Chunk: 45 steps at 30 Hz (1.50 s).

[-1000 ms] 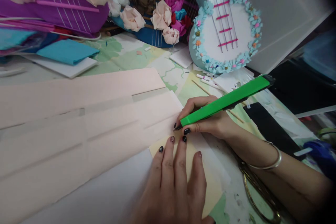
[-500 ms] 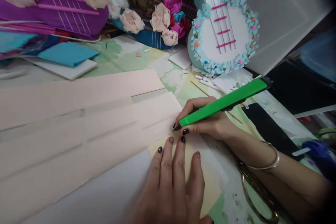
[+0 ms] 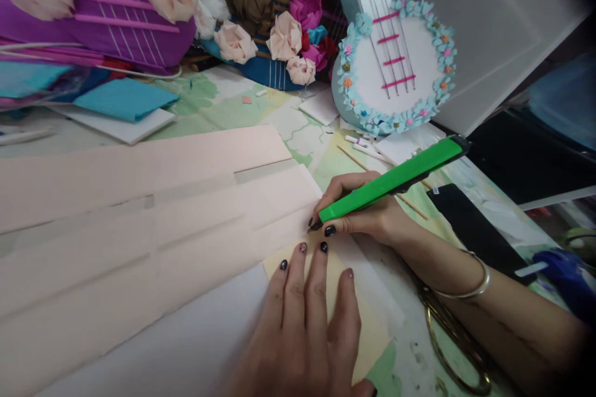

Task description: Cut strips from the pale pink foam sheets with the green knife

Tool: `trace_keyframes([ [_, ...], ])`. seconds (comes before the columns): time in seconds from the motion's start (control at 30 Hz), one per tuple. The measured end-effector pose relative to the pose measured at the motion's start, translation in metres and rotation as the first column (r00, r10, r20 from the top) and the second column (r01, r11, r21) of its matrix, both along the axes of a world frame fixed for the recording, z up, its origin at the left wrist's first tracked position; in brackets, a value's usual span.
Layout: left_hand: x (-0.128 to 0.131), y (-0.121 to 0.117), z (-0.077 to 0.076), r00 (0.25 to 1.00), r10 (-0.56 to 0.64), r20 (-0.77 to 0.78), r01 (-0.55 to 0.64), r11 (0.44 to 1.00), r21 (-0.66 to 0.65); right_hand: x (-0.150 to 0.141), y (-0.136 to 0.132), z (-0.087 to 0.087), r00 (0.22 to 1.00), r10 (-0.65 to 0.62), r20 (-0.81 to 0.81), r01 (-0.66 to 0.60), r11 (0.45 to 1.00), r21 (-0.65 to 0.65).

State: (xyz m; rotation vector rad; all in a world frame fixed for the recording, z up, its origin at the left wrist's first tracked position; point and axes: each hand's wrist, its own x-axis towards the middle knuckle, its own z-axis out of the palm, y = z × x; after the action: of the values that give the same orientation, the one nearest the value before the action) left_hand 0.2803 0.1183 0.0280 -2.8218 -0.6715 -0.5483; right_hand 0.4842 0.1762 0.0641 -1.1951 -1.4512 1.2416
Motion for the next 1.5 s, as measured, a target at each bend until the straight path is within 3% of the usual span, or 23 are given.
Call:
trace_keyframes([
  [1.5, -0.0002, 0.0006, -0.0010, 1.000, -0.001, 0.027, 0.001, 1.000, -0.003, -0.0003, 0.0009, -0.0007, 1.000, -0.005, -0.019, 0.005, 1.000, -0.030],
])
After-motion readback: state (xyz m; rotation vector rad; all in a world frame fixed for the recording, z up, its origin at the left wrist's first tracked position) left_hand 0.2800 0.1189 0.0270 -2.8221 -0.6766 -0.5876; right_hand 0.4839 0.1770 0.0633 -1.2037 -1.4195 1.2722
